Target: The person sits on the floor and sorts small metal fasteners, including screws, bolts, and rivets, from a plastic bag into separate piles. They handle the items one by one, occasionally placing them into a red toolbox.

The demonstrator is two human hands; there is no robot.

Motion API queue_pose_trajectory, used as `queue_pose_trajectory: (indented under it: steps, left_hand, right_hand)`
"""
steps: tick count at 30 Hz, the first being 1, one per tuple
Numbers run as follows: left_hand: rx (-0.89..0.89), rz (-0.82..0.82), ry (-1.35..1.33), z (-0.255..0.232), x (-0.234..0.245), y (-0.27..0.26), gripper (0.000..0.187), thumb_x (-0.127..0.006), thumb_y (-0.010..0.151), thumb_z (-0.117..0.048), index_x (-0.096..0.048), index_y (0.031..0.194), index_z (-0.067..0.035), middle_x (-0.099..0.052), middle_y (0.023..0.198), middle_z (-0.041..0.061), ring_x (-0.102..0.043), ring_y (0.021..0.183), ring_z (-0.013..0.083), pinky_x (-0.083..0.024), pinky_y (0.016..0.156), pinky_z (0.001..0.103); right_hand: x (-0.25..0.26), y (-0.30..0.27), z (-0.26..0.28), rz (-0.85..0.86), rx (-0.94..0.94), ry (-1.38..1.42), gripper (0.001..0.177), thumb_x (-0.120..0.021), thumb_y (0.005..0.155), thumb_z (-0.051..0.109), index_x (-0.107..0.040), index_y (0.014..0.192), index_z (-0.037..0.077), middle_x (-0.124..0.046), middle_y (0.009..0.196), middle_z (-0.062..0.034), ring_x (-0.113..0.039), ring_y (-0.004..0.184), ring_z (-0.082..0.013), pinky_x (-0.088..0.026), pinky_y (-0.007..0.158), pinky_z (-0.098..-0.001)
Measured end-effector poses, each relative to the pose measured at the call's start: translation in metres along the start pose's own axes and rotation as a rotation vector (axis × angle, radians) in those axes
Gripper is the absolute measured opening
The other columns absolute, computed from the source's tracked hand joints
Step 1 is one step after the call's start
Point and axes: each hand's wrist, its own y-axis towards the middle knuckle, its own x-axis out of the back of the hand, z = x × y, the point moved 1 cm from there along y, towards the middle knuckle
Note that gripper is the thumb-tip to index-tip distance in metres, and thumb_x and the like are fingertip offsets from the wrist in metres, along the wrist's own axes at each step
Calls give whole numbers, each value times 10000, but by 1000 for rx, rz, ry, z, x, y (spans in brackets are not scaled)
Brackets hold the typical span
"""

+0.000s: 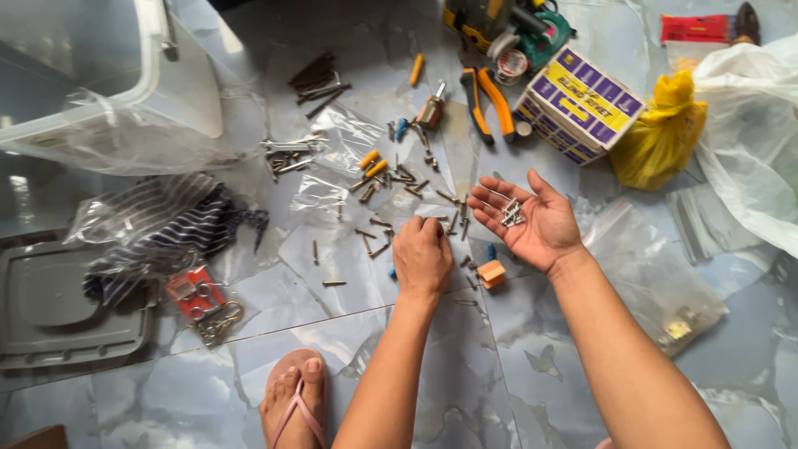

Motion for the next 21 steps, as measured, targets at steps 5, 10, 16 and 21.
queue_pose_trajectory:
  steps: [5,10,16,21]
  left_hand:
    - [-58,-65,-99,-1,14,-14,136,-704,826,-98,-643,942,-61,-601,911,121,-584,918,350,-445,801,468]
    - [94,-265,-40,17,45,-20,174,-741,827,-151,-595,797,-62,-585,885,131,-583,877,342,-434,797,468]
    - [60,-417,115,61,86,16,303,-732,860,-150,-736,1158,-94,-576,1275,178,-514,1168,351,-371,984,481]
    - [32,-204,181,75,101,37,238,-765,751,-203,-745,984,-166,-569,1325,144,-420,1303,347,-238,1050,561]
  right_hand:
    - [16,2,-4,143,23,122,518,-449,1114,289,-502,1418,-127,-620,1358,-272,-644,1237,-343,-523,1079,-406]
    - [23,5,-3,146,39,124,419,-494,1101,88,-522,1441,-153,-621,1351,-272,-660,1226,-322,-542,1058,-348]
    - [15,3,-5,48,131,74,379,-509,1058,127,-544,1329,-135,-650,1334,-251,-663,1230,-323,-549,1065,-361]
    - [12,11,-10,114,104,74,412,-531,1104,213,-604,1365,-98,-644,1149,-189,-659,1191,-368,-566,1039,-407]
